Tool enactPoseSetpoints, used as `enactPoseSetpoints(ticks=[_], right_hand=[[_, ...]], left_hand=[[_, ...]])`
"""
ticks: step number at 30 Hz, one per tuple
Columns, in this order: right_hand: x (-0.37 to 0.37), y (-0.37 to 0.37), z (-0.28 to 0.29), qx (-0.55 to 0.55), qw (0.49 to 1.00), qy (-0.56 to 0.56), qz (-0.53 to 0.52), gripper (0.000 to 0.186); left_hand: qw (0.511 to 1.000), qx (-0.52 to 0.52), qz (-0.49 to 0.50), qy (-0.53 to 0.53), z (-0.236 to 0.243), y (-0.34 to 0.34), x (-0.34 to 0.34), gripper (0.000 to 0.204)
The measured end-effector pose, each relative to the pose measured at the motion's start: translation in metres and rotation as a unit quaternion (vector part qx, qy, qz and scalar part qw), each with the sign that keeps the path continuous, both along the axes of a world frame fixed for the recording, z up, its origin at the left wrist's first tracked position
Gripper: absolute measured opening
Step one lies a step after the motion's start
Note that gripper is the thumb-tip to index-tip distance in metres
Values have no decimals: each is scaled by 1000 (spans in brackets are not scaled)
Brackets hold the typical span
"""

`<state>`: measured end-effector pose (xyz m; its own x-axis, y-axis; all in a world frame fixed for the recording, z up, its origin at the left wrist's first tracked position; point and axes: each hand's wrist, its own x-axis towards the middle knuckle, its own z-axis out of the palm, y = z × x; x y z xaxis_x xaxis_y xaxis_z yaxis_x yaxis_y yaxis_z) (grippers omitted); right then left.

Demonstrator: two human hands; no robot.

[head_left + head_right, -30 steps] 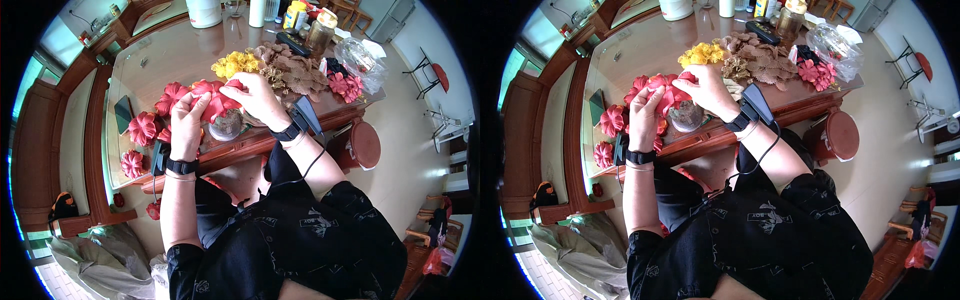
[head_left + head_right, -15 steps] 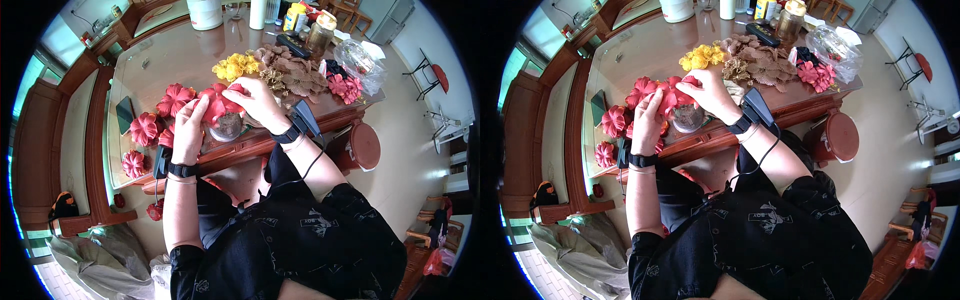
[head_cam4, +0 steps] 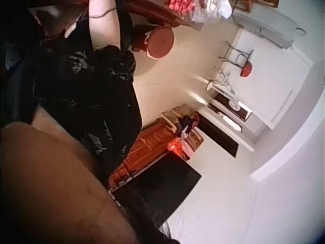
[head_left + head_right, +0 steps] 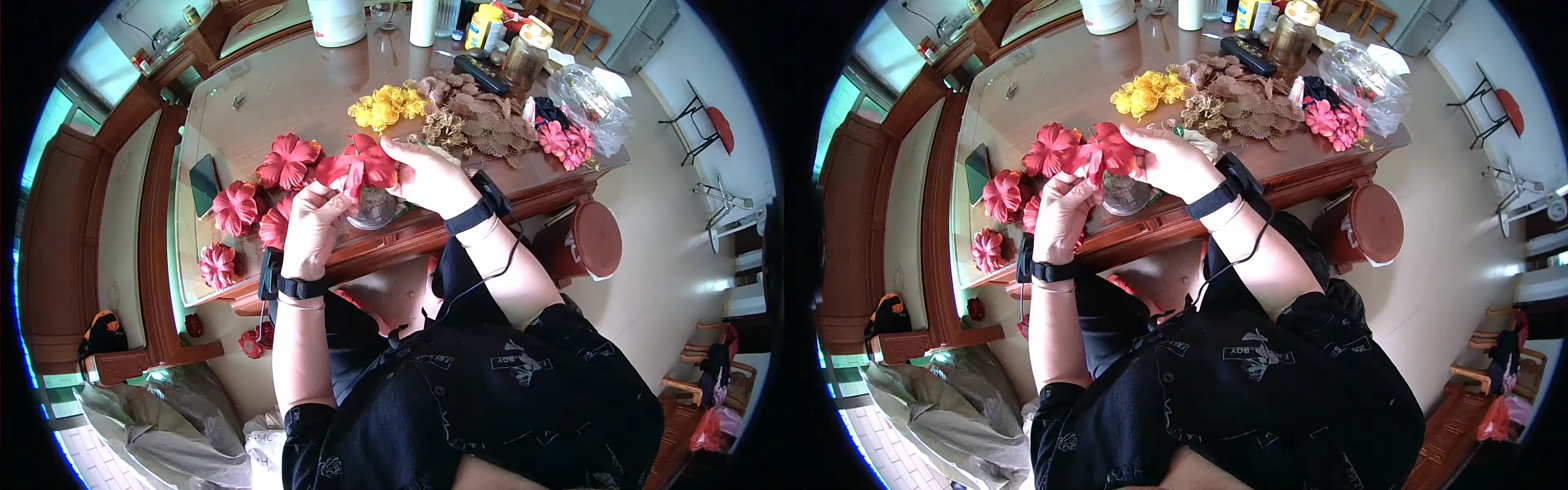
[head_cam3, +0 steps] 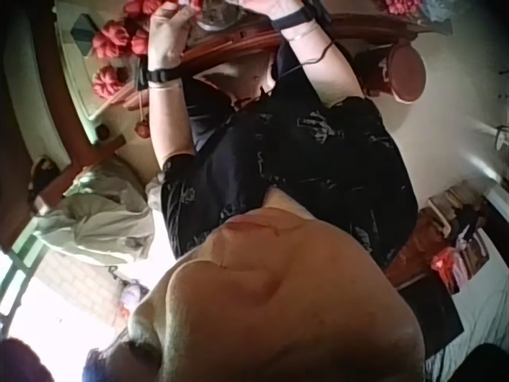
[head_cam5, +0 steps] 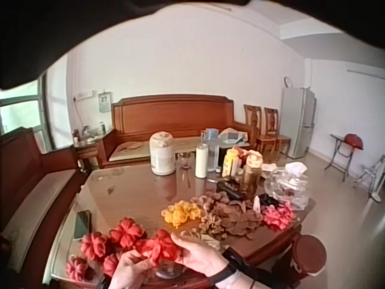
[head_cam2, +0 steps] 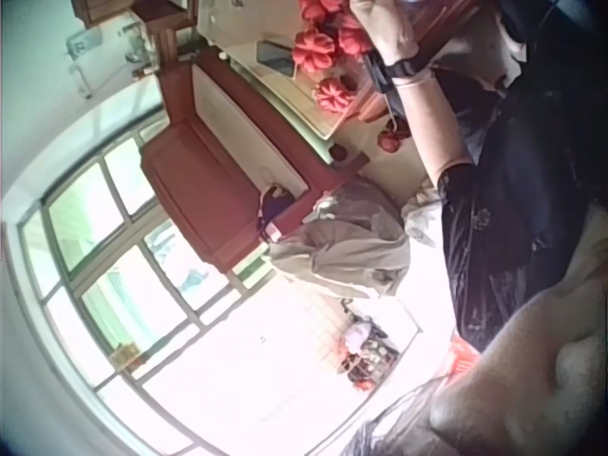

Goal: The recorder is assembling decorative flowers using red ribbon and small yellow floral elements.

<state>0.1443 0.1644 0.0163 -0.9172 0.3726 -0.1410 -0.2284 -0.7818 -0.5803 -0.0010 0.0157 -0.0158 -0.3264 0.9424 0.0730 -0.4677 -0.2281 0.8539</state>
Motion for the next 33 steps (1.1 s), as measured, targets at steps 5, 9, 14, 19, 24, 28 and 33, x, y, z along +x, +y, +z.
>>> enactPoseSetpoints(ticks=[5, 9, 14, 19, 24, 28, 33], right_hand=[[5, 5, -9, 49, 999, -4, 11, 17], [16, -2, 5, 108, 990, -87, -6, 20], [27, -3, -6, 229, 970, -70, 41, 16], [28, -5, -10, 223, 973, -59, 10, 13], [27, -4, -12, 251, 965, -77, 0, 14], [27, -4, -13, 252, 964, -84, -5, 14], [26, -5, -13, 260, 962, -84, -9, 13]], left_hand=[[999, 26, 21, -34, 10, 2, 17, 19], [998, 20, 50, -16, 8, -4, 23, 22], [997, 19, 62, -29, 6, -5, 27, 17], [997, 15, 16, -80, 9, -8, 22, 15], [989, 52, 38, -131, 9, -7, 24, 11], [989, 85, 26, -119, 6, -8, 22, 11], [988, 42, 6, -147, 14, -10, 24, 10]])
